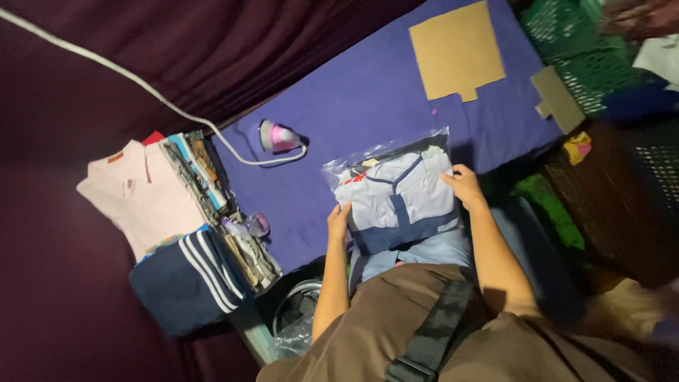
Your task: Packing folded clothes into plastic bags.
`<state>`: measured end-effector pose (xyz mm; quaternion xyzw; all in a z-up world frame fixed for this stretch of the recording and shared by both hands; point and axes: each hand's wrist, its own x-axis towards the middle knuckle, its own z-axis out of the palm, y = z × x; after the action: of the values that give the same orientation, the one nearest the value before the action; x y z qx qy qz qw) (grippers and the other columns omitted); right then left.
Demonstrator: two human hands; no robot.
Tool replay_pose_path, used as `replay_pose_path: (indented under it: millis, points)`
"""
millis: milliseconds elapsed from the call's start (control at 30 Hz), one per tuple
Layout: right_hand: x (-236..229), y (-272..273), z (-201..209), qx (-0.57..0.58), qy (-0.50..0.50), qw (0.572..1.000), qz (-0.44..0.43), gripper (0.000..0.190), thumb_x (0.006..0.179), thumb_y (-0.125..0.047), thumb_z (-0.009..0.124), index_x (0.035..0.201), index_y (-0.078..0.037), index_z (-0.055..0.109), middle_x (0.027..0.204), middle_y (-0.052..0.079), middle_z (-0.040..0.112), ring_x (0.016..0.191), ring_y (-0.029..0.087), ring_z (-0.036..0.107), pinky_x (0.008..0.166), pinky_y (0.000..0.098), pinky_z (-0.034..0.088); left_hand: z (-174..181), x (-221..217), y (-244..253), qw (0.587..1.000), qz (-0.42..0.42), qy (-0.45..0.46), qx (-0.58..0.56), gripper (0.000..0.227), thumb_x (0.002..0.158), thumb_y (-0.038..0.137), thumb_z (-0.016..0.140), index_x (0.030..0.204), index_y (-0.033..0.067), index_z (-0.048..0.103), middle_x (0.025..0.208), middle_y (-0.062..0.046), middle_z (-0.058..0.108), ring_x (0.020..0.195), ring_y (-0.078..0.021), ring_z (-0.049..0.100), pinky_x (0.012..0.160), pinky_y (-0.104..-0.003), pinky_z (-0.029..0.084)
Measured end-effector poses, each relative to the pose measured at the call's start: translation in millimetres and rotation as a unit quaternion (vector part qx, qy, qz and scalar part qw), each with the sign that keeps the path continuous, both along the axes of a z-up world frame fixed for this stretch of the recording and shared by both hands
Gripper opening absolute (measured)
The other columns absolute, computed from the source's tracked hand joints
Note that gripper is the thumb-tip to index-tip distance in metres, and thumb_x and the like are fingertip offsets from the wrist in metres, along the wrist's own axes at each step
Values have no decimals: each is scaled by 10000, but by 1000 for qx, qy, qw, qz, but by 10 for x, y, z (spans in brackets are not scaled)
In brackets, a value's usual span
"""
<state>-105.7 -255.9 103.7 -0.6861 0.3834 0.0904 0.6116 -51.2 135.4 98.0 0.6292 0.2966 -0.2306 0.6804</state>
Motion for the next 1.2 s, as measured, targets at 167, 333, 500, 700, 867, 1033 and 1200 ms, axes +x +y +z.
replay_pose_path:
  millis: [167, 333, 500, 700, 867, 1033, 1200]
  points:
    - [-132, -188, -108, 96, 10, 994, -46, 458, 865, -206, 777, 1246, -51, 577, 1058, 103, 725, 833, 174, 671, 648, 350, 524, 118, 101, -179, 999, -9, -1, -54, 464, 899, 218, 769, 1261, -56, 669, 1145, -77, 720, 1011, -159, 650, 897, -292, 488]
    - [-9, -516, -146, 78, 38, 996, -29, 411, 916, -255, 755, 1249, -75, 596, 1076, 89, 725, 847, 181, 649, 674, 357, 500, 257, 270, -567, 995, -18, -29, -97, 343, 901, 153, 766, 1191, -22, 718, 1065, -58, 741, 927, -139, 664, 840, -281, 509]
    - [67, -1233, -465, 170, 31, 985, -18, 391, 903, -262, 754, 1211, -77, 600, 1097, 93, 717, 901, 211, 707, 758, 389, 571, 114, 219, -1166, 995, 10, -23, -93, 331, 894, 151, 776, 1176, -14, 729, 1024, -50, 740, 882, -143, 665, 791, -291, 519]
    - [154, -1946, -748, 207, 66, 976, 7, 432, 916, -264, 737, 1264, -83, 555, 1160, 131, 697, 990, 267, 714, 860, 448, 567, 33, 234, -1876, 997, 32, -14, -69, 302, 871, 144, 794, 1136, 8, 745, 923, -22, 719, 781, -121, 635, 704, -280, 501]
    - [232, -2319, -969, 224, 76, 971, 5, 441, 926, -263, 710, 1284, -68, 541, 1192, 134, 696, 1042, 289, 713, 903, 469, 564, 82, 341, -2242, 998, 24, -34, -56, 259, 882, 131, 811, 1081, -21, 743, 859, -3, 667, 735, -106, 586, 654, -277, 469]
    - [182, -2454, -1271, 193, 85, 977, 4, 427, 942, -287, 700, 1299, -110, 548, 1171, 89, 684, 1027, 247, 691, 895, 455, 558, 11, 524, -2443, 998, -11, -15, -64, 258, 859, 137, 788, 1078, 6, 750, 886, -14, 722, 745, -108, 646, 678, -269, 513]
    - [195, -2452, -1248, 130, 109, 985, 2, 420, 973, -321, 675, 1300, -96, 539, 1150, 102, 677, 994, 263, 663, 837, 468, 549, -181, 524, -2446, 999, -38, -36, 14, 311, 878, 130, 841, 1132, -21, 743, 967, -22, 724, 810, -95, 624, 733, -267, 505]
